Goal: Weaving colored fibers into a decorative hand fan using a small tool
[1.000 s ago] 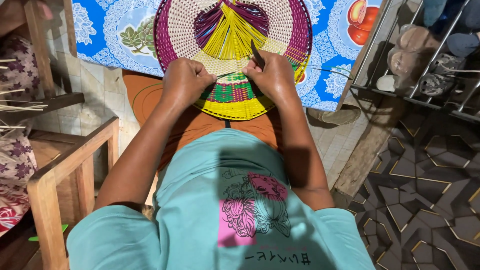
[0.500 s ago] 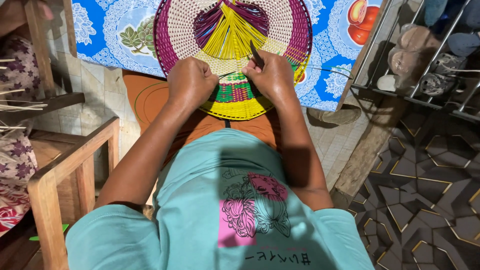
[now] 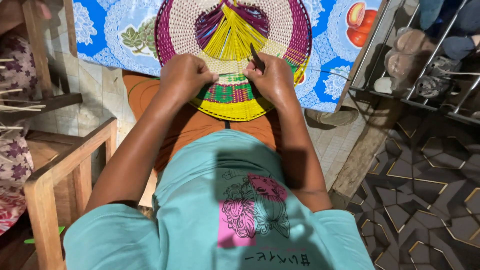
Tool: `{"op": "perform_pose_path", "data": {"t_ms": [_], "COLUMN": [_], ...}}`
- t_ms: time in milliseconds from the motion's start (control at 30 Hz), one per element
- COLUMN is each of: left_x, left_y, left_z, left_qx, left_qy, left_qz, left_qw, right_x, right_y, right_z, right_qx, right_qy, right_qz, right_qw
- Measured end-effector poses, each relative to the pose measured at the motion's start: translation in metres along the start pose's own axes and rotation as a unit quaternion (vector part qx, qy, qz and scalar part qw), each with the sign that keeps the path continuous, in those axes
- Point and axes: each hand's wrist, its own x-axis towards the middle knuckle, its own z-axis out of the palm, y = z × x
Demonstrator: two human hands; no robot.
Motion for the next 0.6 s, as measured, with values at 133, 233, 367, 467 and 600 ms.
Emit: {"op": "perform_pose_path", "data": {"t_ms": [133, 233, 367, 467, 600], "left_x": [-0.002, -0.001, 0.000, 0.004, 0.003], "left_y": [-0.013, -0.017, -0.024, -0.034, -0.034], "left_z": [0.001, -0.001, 0.006, 0.013, 0.018], "left_qx": [-0.014, -0.006, 0.008, 0.011, 0.066], "left_qy": [-0.007, 0.012, 0.031, 0.061, 0.072], "left_qz": [-0.030, -0.039, -0.044, -0.023, -0.016], "left_qw": [0.999, 0.999, 0.998, 0.998, 0.995], "right_x": [-0.001, 0.000, 0.002, 0.000, 0.001], "right_y": [0.002, -0.003, 0.004, -0.001, 0.001], "right_z": [0.000, -0.001, 0.003, 0.002, 0.002], "right_qx": [0.019, 0.025, 0.032, 0.032, 0.029], "right_qy": [-0.012, -0.014, -0.014, -0.009, -0.006], "right_qz": [0.031, 0.038, 0.052, 0.062, 0.057], "right_qw": [0.999, 0.999, 0.998, 0.998, 0.998]}}
